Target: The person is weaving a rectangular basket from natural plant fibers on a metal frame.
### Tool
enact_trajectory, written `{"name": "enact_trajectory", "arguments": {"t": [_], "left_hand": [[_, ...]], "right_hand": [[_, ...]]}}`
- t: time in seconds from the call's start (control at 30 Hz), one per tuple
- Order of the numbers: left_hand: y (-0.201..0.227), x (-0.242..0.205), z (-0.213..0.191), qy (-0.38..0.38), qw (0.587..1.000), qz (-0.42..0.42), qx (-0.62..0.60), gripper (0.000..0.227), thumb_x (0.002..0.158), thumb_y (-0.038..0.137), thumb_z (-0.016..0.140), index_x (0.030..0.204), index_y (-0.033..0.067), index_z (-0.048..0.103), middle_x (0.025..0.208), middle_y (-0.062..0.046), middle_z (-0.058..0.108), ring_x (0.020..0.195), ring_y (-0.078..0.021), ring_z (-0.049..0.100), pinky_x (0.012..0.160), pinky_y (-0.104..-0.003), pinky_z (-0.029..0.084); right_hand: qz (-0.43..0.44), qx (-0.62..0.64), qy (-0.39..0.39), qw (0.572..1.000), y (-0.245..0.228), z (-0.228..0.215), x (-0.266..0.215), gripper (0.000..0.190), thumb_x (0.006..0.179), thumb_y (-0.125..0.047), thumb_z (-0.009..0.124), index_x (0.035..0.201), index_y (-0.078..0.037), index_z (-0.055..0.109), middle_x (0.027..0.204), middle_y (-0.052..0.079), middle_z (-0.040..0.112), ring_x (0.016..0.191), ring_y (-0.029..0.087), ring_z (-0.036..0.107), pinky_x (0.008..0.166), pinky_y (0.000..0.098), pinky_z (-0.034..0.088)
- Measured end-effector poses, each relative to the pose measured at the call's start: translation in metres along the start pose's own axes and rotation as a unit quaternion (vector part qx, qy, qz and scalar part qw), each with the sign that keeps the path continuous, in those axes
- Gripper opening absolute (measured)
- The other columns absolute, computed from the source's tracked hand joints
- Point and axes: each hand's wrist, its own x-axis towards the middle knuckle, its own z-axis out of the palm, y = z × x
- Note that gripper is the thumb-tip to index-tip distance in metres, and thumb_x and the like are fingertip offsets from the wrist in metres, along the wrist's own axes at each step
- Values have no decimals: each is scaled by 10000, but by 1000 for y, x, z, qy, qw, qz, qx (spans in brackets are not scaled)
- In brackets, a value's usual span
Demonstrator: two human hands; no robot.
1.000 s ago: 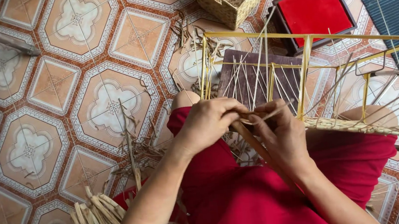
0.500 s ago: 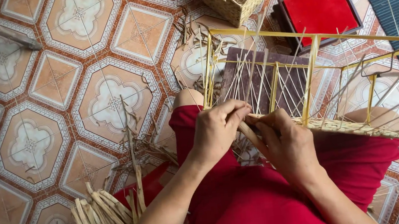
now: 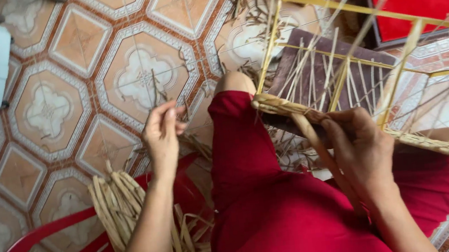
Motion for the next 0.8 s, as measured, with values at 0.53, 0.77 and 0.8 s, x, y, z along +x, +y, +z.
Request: {"name": "enact_trajectory", "arguments": {"t": [0.53, 0.77, 0.8], "left_hand": [[-173, -63, -57, -380, 622, -279, 625, 893, 897, 737, 592, 1571, 190, 382, 1590, -135, 422, 1498, -342, 352, 1216, -690, 198], [-199, -56, -18, -361, 564, -300, 680, 925, 882, 734, 630, 1569, 170, 375, 1588, -113, 421, 1503, -307, 330, 1145, -806, 177], [-209, -56, -13, -358, 539, -296, 702, 872, 873, 663, 690, 1542, 161, 443, 1573, -109, 461, 1485, -309, 369, 1158, -771, 175]], "right_hand": [[74, 120, -31, 989, -8, 0, 1, 119, 1004, -39, 657, 1077, 44, 614, 890, 149, 748, 692, 159, 732, 508, 283, 600], [76, 98, -26, 992, -10, 0, 1, 120, 986, -52, 665, 1066, 30, 630, 867, 129, 759, 685, 155, 748, 500, 297, 596], [54, 78, -20, 995, -4, 1, 1, 121, 987, -58, 675, 1070, 25, 642, 877, 122, 762, 709, 143, 746, 535, 285, 596]]}}
